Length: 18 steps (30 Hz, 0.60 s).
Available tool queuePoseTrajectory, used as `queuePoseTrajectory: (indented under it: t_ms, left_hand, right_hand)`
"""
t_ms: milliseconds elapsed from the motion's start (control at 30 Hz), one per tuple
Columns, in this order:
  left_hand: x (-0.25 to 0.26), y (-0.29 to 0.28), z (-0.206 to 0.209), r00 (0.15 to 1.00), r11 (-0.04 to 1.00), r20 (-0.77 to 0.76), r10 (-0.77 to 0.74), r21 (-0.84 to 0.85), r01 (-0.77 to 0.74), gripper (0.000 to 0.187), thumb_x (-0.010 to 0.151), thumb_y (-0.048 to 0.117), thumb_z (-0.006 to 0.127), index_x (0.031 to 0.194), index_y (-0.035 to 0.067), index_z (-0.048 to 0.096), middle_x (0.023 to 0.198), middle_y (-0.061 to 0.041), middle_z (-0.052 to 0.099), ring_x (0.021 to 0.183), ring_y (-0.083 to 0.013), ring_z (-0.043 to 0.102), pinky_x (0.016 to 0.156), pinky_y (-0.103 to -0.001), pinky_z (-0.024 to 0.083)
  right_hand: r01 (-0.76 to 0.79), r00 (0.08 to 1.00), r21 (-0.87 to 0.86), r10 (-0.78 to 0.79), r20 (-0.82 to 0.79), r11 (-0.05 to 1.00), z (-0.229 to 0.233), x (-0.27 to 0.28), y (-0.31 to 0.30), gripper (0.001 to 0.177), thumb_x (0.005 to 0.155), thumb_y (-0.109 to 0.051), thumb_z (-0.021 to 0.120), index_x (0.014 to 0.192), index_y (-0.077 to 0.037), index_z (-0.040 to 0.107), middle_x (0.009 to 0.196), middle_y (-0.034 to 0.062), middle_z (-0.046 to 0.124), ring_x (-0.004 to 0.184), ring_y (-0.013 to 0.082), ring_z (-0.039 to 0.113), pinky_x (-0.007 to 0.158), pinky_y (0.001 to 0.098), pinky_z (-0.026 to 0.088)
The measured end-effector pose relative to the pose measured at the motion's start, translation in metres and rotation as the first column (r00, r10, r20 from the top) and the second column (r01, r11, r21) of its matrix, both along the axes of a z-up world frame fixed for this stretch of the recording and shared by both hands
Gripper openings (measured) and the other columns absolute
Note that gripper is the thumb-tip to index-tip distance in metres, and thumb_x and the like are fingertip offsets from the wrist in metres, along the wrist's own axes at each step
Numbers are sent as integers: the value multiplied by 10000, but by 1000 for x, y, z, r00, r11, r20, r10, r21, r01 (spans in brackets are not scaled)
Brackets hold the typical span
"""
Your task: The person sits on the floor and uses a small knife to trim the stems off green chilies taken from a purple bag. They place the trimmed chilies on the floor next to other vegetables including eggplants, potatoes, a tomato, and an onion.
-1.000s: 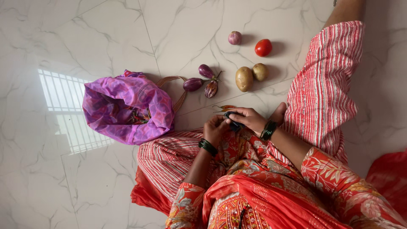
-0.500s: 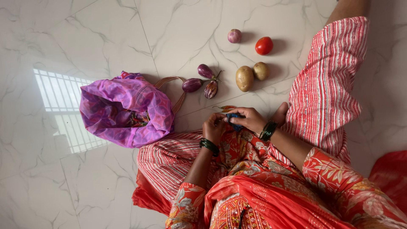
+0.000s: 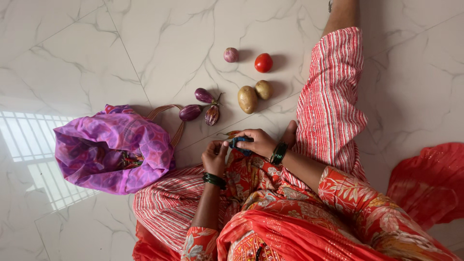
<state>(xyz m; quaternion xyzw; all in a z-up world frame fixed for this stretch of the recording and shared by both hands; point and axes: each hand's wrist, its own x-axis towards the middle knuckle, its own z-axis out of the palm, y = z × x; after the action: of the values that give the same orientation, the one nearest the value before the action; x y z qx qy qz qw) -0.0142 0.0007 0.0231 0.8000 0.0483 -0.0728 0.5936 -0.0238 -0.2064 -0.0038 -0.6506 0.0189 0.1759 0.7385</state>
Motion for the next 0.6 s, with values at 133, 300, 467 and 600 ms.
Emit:
queuePoseTrajectory:
  t_ms: [133,300,467,600]
  left_hand:
    - [-3,-6,-2,982,992,-180,-63,-121,41,221,953,219,741,951,2,700,715,-18,676,595,-73,590,502,-227,460]
    - [-3,-7,1,976,992,-216,-29,-123,2,233,965,230,722,942,0,696,711,-29,662,584,-83,569,503,-241,440]
    - [1,-1,4,998,999,-54,36,-30,-37,279,972,275,733,917,4,704,743,-27,674,637,-76,584,574,-254,473]
    - [2,-3,3,998,999,-68,11,-50,-15,284,979,278,724,916,3,697,750,-22,673,638,-75,575,578,-251,473]
  right_hand:
    - [-46,994,-39,50,100,998,6,-3,0,325,936,-181,746,1215,-18,711,1065,28,759,973,81,675,881,269,557]
    - [-43,989,-82,54,137,996,23,-3,1,341,923,-188,746,1229,-41,715,1106,28,774,1013,90,695,909,280,555]
    - [-28,994,-236,52,96,971,33,1,-5,315,892,-192,761,1179,-63,744,996,41,790,913,102,718,841,285,581]
    - [-40,995,-217,58,76,975,26,-1,-5,312,899,-207,771,1176,-67,735,990,47,787,908,103,716,838,285,585]
